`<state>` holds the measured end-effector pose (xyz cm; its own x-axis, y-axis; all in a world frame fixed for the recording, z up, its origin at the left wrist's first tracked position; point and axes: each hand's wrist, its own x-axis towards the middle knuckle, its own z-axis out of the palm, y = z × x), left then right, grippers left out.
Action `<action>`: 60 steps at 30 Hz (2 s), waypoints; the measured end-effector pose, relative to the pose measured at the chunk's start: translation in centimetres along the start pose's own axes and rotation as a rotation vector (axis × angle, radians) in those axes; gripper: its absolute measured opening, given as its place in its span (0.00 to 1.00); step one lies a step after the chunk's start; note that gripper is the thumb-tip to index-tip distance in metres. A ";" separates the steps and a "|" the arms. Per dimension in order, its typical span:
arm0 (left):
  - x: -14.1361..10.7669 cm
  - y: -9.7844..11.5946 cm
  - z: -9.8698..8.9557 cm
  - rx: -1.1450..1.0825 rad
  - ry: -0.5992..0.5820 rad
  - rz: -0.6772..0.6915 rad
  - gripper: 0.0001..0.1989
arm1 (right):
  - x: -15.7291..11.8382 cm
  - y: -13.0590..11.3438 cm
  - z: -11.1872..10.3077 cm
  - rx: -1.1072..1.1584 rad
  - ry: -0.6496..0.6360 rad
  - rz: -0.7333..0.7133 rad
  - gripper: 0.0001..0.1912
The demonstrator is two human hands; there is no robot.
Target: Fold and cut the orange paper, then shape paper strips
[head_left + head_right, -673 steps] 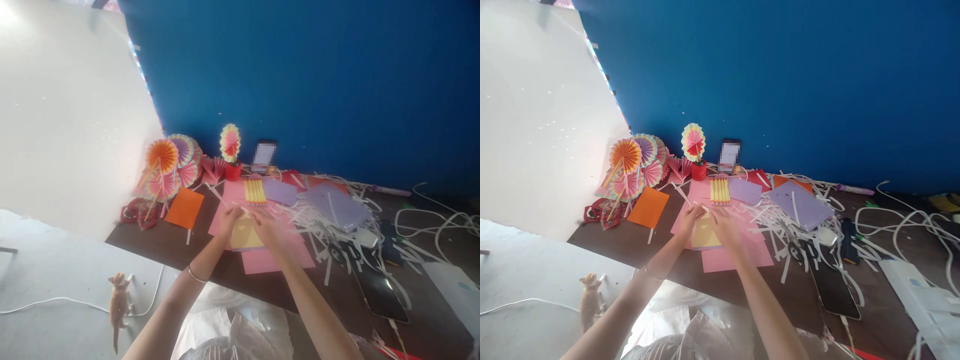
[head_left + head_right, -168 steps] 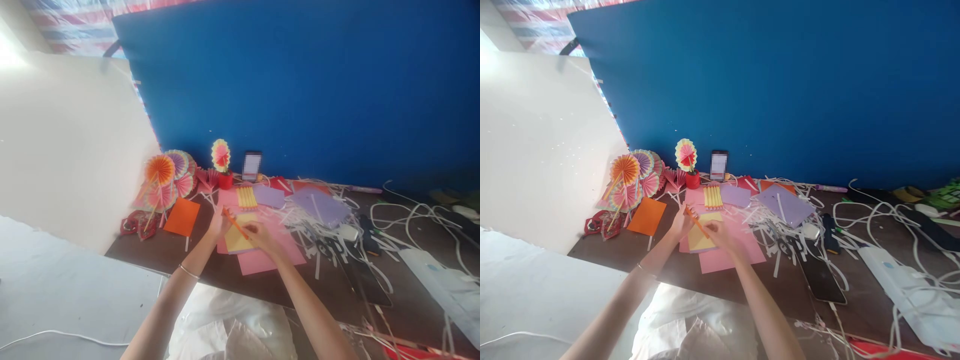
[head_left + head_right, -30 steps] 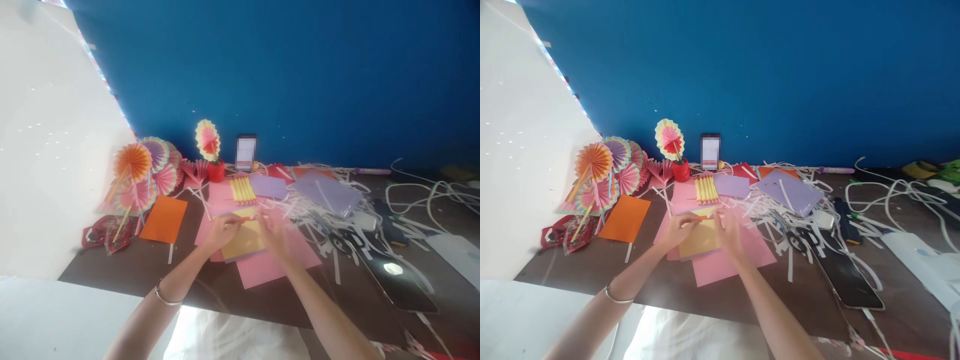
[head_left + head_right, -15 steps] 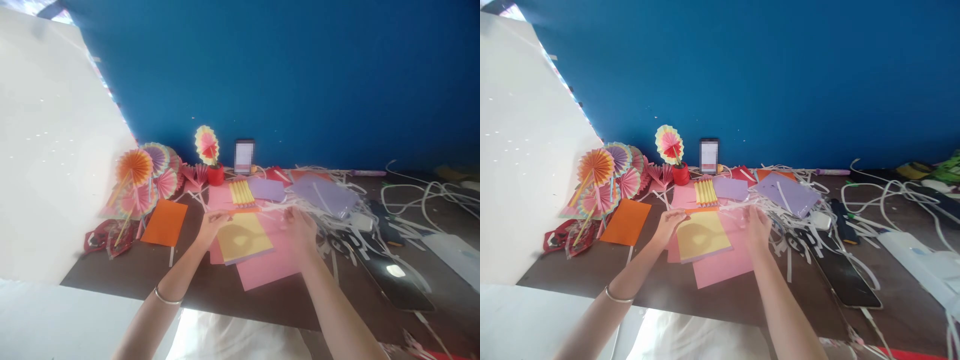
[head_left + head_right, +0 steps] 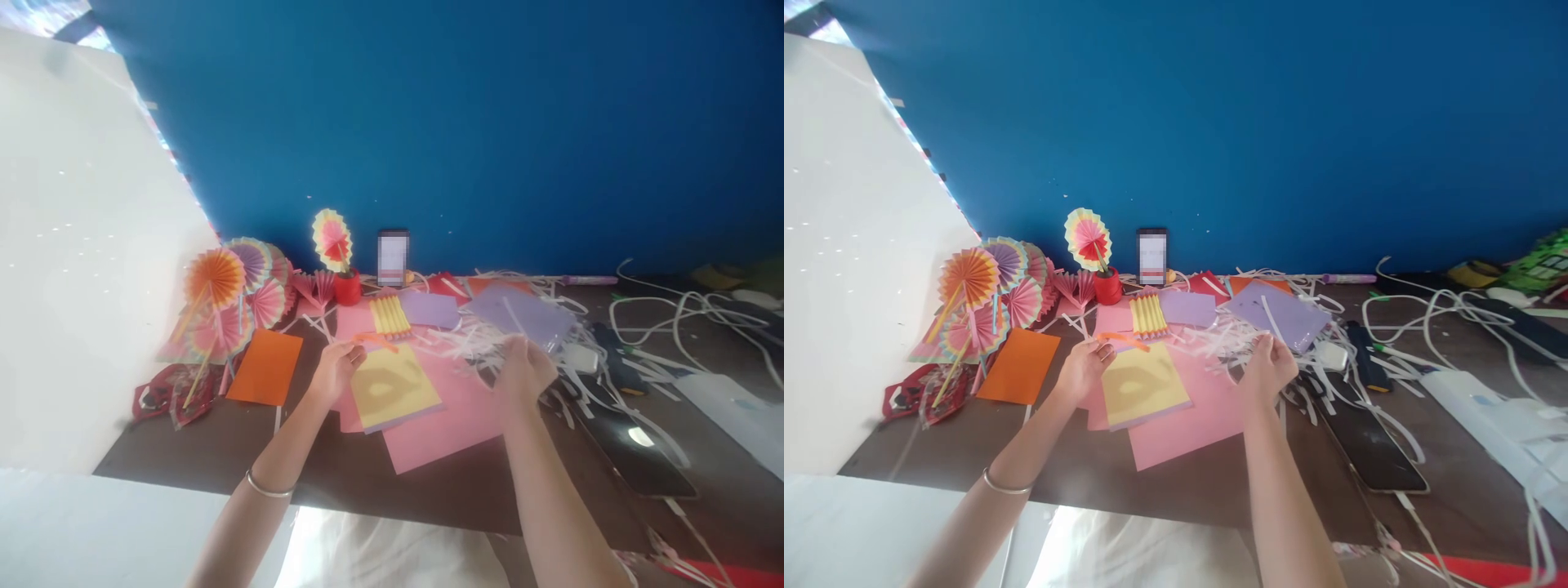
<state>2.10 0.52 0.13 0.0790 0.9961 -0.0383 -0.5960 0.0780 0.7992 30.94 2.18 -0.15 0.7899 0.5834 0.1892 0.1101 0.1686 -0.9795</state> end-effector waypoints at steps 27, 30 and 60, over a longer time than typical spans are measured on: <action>-0.6 0.9 0.3 1.542 0.255 0.281 0.06 | -8.6 -5.0 1.7 0.091 -0.661 0.022 0.10; -0.7 1.1 -0.1 1.721 0.302 0.128 0.09 | -8.2 -4.8 1.7 0.232 -0.757 0.186 0.12; -0.1 0.1 0.2 0.900 0.153 0.157 0.15 | -8.8 -5.0 1.9 -0.108 -0.983 0.149 0.14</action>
<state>2.18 0.41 0.33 -0.0950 0.9921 0.0820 0.2597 -0.0548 0.9641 22.25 -2.29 3.22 -0.0449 0.9989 -0.0112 0.1430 -0.0047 -0.9897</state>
